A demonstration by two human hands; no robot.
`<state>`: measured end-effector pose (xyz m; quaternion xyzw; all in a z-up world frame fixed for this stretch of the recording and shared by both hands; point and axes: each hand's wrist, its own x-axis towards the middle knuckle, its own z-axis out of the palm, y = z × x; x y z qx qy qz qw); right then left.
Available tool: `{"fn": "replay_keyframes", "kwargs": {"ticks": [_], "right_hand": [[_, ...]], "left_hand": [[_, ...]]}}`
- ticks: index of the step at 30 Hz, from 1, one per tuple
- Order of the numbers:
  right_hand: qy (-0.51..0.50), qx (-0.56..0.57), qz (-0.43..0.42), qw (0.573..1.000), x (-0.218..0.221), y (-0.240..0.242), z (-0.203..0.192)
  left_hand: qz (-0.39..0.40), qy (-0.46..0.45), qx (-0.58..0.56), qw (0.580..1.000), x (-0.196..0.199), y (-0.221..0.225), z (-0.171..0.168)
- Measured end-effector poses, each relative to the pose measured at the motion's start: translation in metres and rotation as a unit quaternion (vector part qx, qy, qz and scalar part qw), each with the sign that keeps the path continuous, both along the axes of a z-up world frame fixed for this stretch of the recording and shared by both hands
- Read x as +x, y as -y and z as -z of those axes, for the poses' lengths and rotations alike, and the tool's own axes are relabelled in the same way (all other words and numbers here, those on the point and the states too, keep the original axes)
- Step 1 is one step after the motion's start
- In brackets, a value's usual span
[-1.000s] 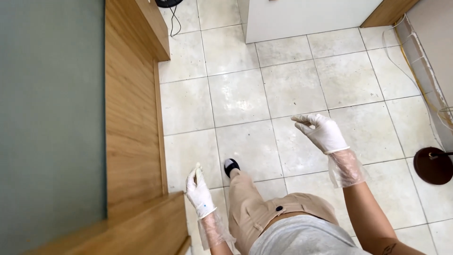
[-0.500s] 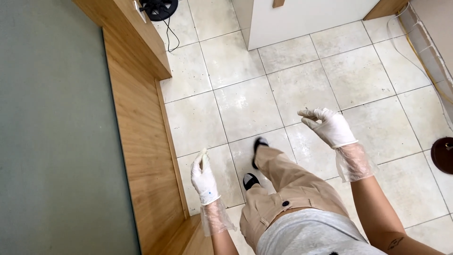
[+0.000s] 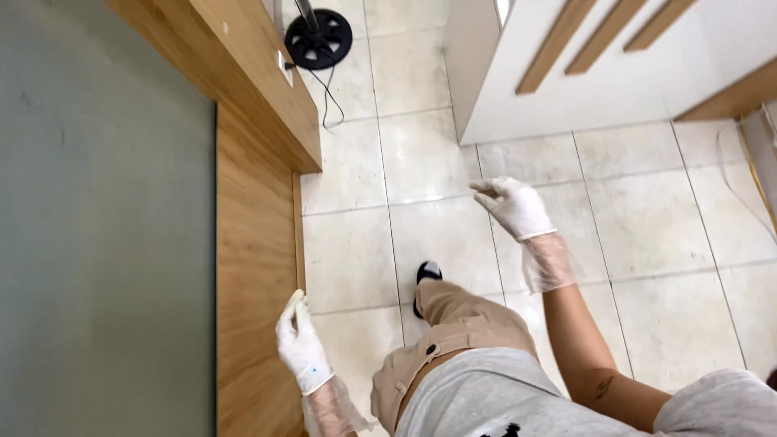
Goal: Picking up small wax flower candle decorations from a storage shelf and arranging them on a workspace.
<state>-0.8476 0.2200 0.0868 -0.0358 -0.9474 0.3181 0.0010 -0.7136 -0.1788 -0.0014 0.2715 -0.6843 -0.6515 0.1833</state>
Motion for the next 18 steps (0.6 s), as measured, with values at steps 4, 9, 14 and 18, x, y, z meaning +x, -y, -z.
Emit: {"fn": "replay_keyframes", "kwargs": {"ticks": [4,9,14,18], "right_hand": [[-0.009,-0.042,-0.030,0.999,-0.087,0.016,-0.035],[-0.029,-0.047,-0.034,0.998,-0.136,0.010,-0.050],[0.051,-0.063,0.014,0.997,-0.174,-0.017,-0.023],[0.034,-0.050,0.080,0.995,-0.216,-0.042,-0.010]], "left_hand": [[-0.023,0.009,0.004,1.000,-0.084,-0.022,-0.028],[0.023,-0.029,-0.007,0.999,-0.174,-0.059,-0.010],[0.074,0.045,-0.005,0.996,-0.259,-0.093,-0.013],[0.115,0.020,0.061,0.991,-0.327,-0.099,0.019]]}}
